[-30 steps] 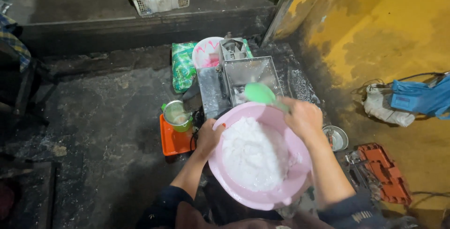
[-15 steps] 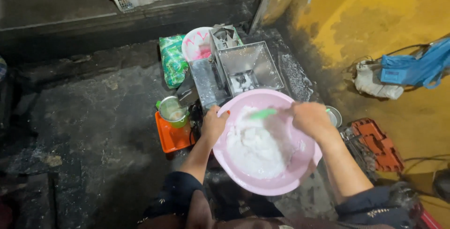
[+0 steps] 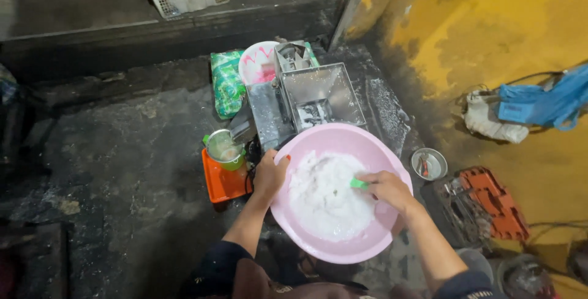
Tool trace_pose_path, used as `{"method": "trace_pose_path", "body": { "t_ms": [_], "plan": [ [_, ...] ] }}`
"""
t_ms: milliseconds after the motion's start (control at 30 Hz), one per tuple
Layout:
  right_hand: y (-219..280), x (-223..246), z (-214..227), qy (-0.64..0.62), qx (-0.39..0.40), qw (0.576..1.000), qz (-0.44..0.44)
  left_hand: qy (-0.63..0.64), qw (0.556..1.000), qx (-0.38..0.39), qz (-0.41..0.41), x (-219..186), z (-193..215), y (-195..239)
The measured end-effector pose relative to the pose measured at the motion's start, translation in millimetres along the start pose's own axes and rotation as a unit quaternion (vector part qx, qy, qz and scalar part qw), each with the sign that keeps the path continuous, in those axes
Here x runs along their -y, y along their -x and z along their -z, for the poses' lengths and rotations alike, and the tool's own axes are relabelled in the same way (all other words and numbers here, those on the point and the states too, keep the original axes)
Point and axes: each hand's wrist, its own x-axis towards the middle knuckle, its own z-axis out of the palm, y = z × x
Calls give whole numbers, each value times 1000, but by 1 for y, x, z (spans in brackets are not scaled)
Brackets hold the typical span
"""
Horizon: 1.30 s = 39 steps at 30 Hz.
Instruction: The person scoops a white, dough-like substance from a pink basin using a green scoop and feeds it into a metal processing machine. The person repeatedly scrapes the basin to transfer the contents and then uses the scoop to push the material inside the machine's hopper.
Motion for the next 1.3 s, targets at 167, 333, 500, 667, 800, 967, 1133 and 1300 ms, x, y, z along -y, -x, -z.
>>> {"method": "trace_pose_path", "body": {
  "t_ms": [167,333,500,667,800,967,1133,1300],
  "plan": [
    [3,5,38,-6,-4,999,-43,8,999,-18,-25,13,-8,-8],
    [-19,17,82,43,-58,997,7,33,998,-25,-36,6,-3,4],
    [-75,59,76,158,-135,975,75,79,996,-24,-38,40,-25,-36],
    [-159,24,10,327,-249,903,124,134,990,-22,-37,49,-27,-37],
    [-85,22,34,279,-247,927,39,124,991,-37,-37,51,-25,-32],
    [-52,-58,2,294,-126,940,-120,100,994,-20,-37,46,-19,-32],
    [-16,-18,-52,58,-55,995,-59,72,996,-27,-54,33,-12,-26],
    [-37,-41,-86,-252,-65,964,-52,72,995,-34,-60,39,-14,-26]
  ]
}}
